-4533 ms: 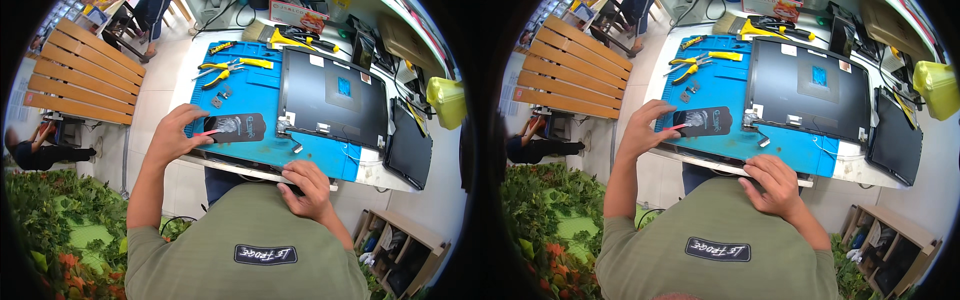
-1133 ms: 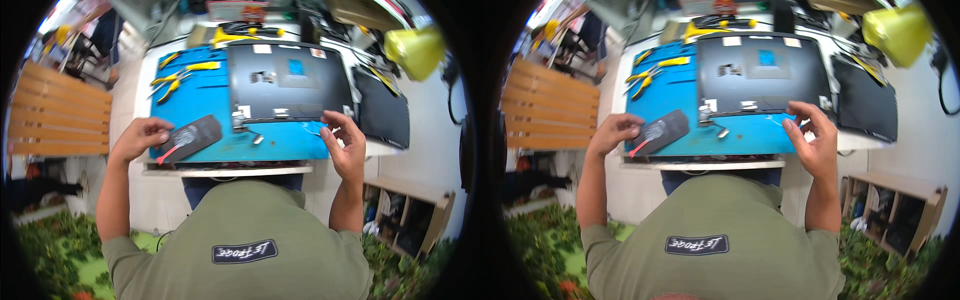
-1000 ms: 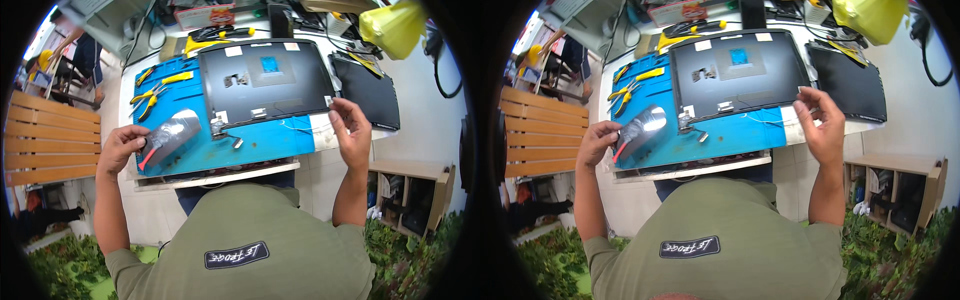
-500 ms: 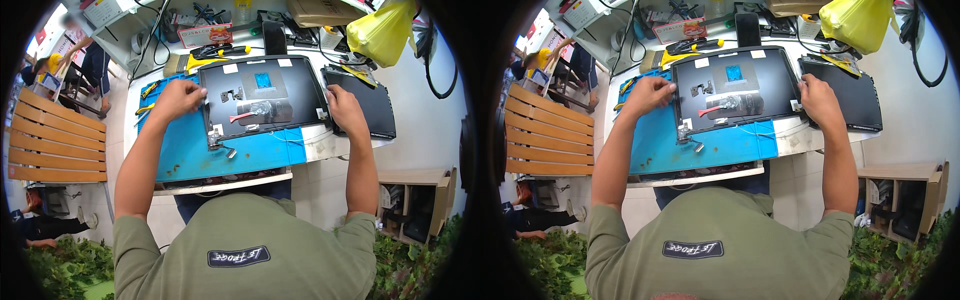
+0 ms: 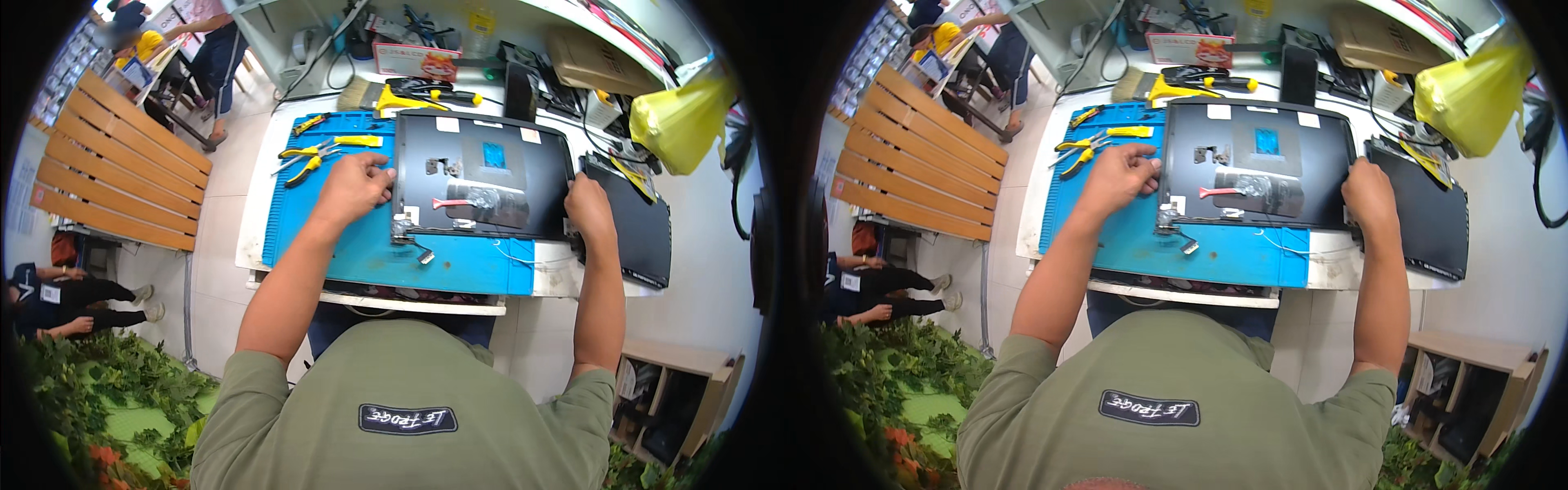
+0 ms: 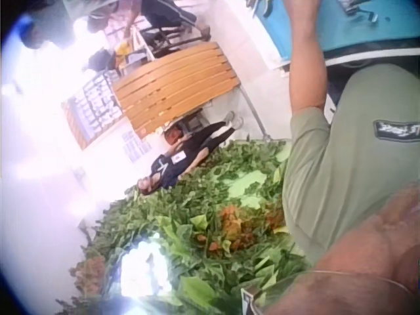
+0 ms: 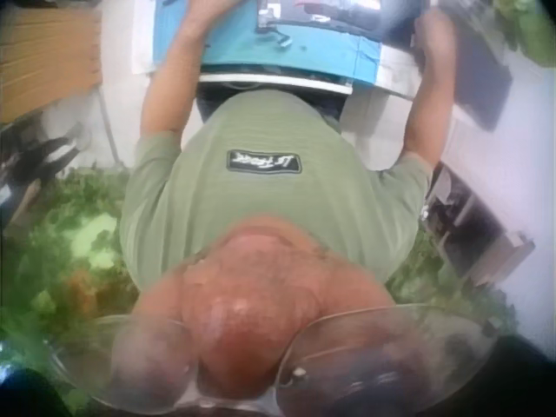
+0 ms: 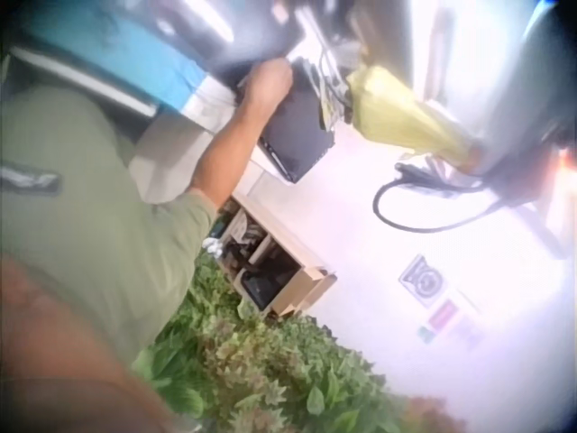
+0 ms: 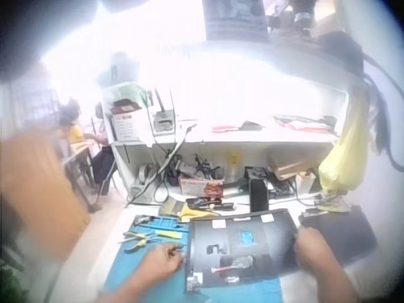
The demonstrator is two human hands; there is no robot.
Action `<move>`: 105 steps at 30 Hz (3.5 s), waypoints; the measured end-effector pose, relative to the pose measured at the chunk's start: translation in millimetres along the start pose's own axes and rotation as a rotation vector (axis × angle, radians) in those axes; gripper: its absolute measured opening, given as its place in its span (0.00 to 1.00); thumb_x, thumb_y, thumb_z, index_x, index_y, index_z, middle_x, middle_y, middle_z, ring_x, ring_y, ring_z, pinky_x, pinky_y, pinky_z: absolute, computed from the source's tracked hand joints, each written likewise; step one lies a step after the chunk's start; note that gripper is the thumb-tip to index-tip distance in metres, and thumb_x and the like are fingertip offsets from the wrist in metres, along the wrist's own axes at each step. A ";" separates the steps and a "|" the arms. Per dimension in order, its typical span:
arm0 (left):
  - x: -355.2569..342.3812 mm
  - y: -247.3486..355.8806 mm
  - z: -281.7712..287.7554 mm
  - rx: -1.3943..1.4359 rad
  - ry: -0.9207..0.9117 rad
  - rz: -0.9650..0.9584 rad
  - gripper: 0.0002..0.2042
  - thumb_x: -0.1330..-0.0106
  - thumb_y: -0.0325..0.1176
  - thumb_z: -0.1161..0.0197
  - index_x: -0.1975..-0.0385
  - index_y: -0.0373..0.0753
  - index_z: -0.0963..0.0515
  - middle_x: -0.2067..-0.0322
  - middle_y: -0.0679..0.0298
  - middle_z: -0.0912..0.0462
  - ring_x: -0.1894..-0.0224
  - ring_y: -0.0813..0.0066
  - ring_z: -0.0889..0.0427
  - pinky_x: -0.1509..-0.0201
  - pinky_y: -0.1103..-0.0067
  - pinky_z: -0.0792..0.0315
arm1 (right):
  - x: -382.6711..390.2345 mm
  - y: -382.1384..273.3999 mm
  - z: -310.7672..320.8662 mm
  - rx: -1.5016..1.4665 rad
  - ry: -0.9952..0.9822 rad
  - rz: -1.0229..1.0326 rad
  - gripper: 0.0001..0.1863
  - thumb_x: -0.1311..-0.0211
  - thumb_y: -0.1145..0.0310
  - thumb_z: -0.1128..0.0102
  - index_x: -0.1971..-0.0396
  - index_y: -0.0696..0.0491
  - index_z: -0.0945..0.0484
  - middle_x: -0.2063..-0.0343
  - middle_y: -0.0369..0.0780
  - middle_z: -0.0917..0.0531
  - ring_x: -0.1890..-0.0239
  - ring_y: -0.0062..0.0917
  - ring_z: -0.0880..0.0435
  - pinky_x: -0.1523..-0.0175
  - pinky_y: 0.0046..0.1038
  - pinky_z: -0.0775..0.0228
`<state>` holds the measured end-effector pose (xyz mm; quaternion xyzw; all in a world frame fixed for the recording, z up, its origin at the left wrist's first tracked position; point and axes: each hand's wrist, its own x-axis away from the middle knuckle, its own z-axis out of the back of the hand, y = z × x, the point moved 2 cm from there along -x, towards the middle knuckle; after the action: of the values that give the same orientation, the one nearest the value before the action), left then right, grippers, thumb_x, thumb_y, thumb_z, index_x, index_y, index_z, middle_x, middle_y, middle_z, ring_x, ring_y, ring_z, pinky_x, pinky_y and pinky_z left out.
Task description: The person is repairing a laptop by handling internal components and wires on an anti-static mat, then uses a screwdriver to fasten a small circuit board into the device.
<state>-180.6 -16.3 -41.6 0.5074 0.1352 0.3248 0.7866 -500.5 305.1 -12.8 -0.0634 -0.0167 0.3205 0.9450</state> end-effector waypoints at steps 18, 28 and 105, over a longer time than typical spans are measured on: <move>-58.7 20.3 155.9 -0.800 0.148 -0.182 0.29 0.46 0.45 0.13 0.44 0.41 0.07 0.46 0.52 0.06 0.45 0.53 0.07 0.37 0.64 0.16 | -3.7 1.6 -2.5 0.005 0.078 -0.020 0.13 0.29 0.78 0.45 0.58 0.69 0.13 0.58 0.67 0.10 0.50 0.65 0.10 0.38 0.59 0.20; -105.2 -9.4 151.1 -0.833 0.105 -0.341 0.18 0.38 0.45 0.15 0.54 0.41 0.06 0.55 0.54 0.08 0.47 0.52 0.08 0.40 0.61 0.17 | 8.2 -1.7 -4.4 -0.027 0.152 0.014 0.14 0.21 0.73 0.47 0.60 0.68 0.15 0.63 0.66 0.11 0.56 0.65 0.09 0.44 0.59 0.18; -169.6 83.9 76.0 -0.978 0.080 -0.823 0.14 0.37 0.38 0.25 0.55 0.39 0.07 0.60 0.52 0.07 0.55 0.48 0.07 0.49 0.61 0.15 | 15.4 -7.9 -1.5 -0.100 0.157 -0.038 0.20 0.17 0.66 0.44 0.63 0.66 0.12 0.65 0.64 0.10 0.58 0.63 0.08 0.46 0.58 0.16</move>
<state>-298.3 -157.3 47.0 -0.0162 0.1845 0.0393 0.9819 -483.4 308.1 -13.4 -0.1352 0.0400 0.2951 0.9450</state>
